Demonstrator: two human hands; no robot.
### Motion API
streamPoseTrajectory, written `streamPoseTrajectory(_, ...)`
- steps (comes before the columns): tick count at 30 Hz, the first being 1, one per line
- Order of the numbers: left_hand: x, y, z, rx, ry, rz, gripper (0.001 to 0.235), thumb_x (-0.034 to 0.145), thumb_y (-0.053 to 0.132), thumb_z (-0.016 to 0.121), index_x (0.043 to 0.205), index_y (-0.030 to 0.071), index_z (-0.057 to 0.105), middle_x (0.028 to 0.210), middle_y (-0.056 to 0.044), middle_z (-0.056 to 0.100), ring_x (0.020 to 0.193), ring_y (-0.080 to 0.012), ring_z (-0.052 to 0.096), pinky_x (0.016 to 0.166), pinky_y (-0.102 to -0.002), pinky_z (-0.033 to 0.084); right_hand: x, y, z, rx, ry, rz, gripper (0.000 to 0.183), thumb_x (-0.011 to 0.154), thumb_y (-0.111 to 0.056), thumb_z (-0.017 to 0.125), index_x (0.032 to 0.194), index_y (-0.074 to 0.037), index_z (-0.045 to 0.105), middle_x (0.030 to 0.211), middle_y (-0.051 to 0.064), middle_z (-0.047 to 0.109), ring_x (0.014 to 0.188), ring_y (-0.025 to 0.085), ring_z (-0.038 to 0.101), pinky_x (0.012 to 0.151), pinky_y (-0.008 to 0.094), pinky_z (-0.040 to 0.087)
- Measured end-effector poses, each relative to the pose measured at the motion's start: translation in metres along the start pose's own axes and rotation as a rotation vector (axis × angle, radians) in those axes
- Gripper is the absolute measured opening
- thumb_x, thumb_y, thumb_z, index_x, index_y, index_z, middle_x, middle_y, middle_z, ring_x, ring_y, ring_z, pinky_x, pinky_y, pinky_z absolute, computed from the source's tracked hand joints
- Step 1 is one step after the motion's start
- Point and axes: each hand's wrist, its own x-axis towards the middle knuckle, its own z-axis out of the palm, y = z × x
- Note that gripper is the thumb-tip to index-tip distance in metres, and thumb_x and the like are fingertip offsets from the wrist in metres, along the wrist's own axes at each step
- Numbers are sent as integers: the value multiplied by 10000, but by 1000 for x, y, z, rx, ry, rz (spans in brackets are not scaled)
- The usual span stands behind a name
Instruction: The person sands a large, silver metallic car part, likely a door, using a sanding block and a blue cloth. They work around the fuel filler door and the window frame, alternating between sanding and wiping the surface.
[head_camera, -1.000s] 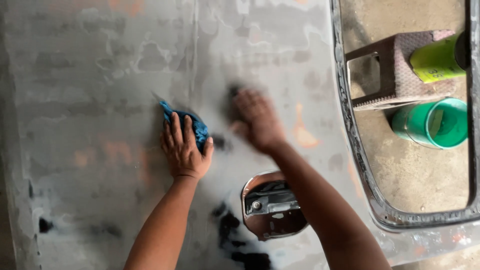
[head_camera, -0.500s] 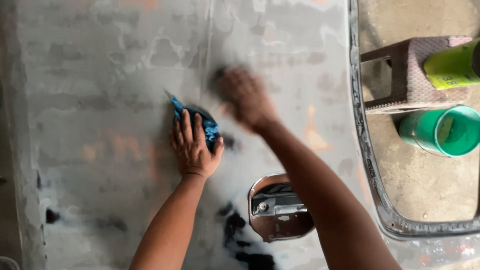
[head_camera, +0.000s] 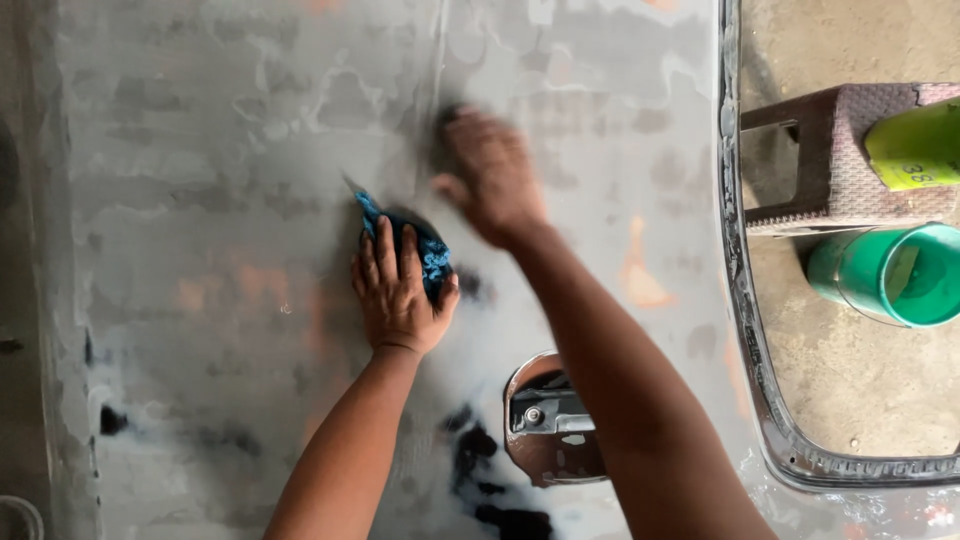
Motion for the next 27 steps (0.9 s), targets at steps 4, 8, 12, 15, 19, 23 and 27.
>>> streamPoseTrajectory(4,1,0,-1,-9,-15,-13,846,908,579,598,1554,51,454,1675,-232,276,1519,-477,279,1209,-661,220,-28,145,-12,-49,309,419,810,1064,-546,535,1665,-105,219,1728,161,164,1600,348,126,1272,552,60)
streamPoseTrajectory(8,0,4,-3,-4,-22,-15,850,902,578,618,1554,55,463,1674,-225,284,1502,-474,294,1208,-659,217,-56,190,-14,-76,360,818,885,1088,-635,433,1667,-77,65,1756,170,52,1613,349,55,1290,537,12)
streamPoseTrajectory(12,2,2,-2,16,-26,-18,859,881,566,630,1546,51,457,1671,-225,276,1510,-475,292,1208,-654,212,-65,66,-15,-94,35,45,863,976,-549,617,1625,-88,283,1719,154,207,1600,336,155,1309,485,90)
streamPoseTrajectory(15,1,3,-5,-25,-21,11,872,892,563,651,1555,34,443,1676,-236,267,1506,-490,284,1206,-657,216,-86,4,-7,-3,-181,-365,824,990,-559,591,1600,-99,283,1685,139,213,1549,333,158,1244,505,79)
streamPoseTrajectory(19,7,0,-3,9,-2,0,863,881,521,665,1565,44,443,1685,-233,268,1506,-492,284,1208,-653,220,-82,78,-7,-120,9,-54,862,960,-541,583,1615,-77,268,1696,150,223,1575,337,189,1268,514,113)
streamPoseTrajectory(23,-5,4,-1,-13,-32,-7,853,894,530,656,1562,42,448,1677,-227,275,1505,-486,288,1209,-655,213,-109,126,-10,-118,267,486,825,1057,-526,545,1651,-50,227,1692,198,234,1569,397,232,1270,561,148)
streamPoseTrajectory(27,1,-4,0,13,-28,-1,861,898,547,637,1557,27,447,1672,-243,274,1505,-488,283,1200,-662,199,-139,53,-6,-190,14,-216,849,941,-526,582,1606,-122,242,1674,192,265,1511,392,292,1237,535,196)
